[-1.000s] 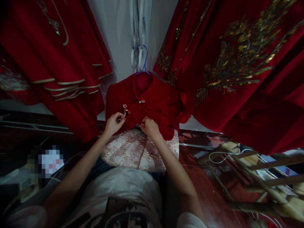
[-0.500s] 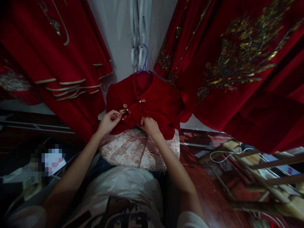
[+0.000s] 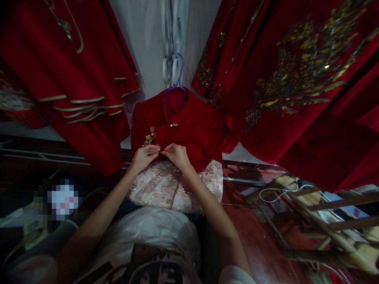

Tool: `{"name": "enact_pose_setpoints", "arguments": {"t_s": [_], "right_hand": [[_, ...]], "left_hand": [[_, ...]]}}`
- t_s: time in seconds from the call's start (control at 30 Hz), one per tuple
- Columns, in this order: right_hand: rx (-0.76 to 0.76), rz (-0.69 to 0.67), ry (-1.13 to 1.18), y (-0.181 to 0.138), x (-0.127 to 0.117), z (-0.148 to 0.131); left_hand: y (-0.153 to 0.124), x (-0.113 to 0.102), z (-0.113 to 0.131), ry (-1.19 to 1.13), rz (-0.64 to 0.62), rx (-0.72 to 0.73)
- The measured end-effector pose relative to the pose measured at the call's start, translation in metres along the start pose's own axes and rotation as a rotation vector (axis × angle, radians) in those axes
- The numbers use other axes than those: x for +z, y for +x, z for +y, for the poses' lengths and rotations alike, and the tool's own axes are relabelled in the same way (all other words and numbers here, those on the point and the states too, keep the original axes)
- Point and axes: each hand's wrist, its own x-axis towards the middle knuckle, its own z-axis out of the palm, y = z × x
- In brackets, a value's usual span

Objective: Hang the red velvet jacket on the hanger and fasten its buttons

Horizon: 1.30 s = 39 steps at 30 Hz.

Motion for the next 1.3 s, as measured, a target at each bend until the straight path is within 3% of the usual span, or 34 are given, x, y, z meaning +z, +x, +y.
{"name": "enact_pose_setpoints", "arguments": {"t_s": [0.4, 0.57, 0.87, 1.03, 1.3], "right_hand": [[-0.064, 0.093, -0.056, 0.007, 0.022, 0.004], [-0.107, 0.090, -0.152, 0.003, 0.023, 0.003], [-0.013, 0.097, -0.456, -0.011, -0.005, -0.015], [0.079, 0.015, -0.568, -0.012, 0.006, -0.012], [0.010, -0.015, -0.458, -0.011, 0.020, 0.009]], "left_hand": [[0.003, -0.001, -0.001, -0.051, 0.040, -0.042], [0.006, -0.004, -0.008, -0.077, -0.021, -0.034], [-0.004, 0.000, 0.007, 0.393, 0.049, 0.174], [-0.007, 0.005, 0.006, 0.575, 0.001, 0.274], [-0.006, 0.004, 0.006, 0.609, -0.104, 0.332]]}}
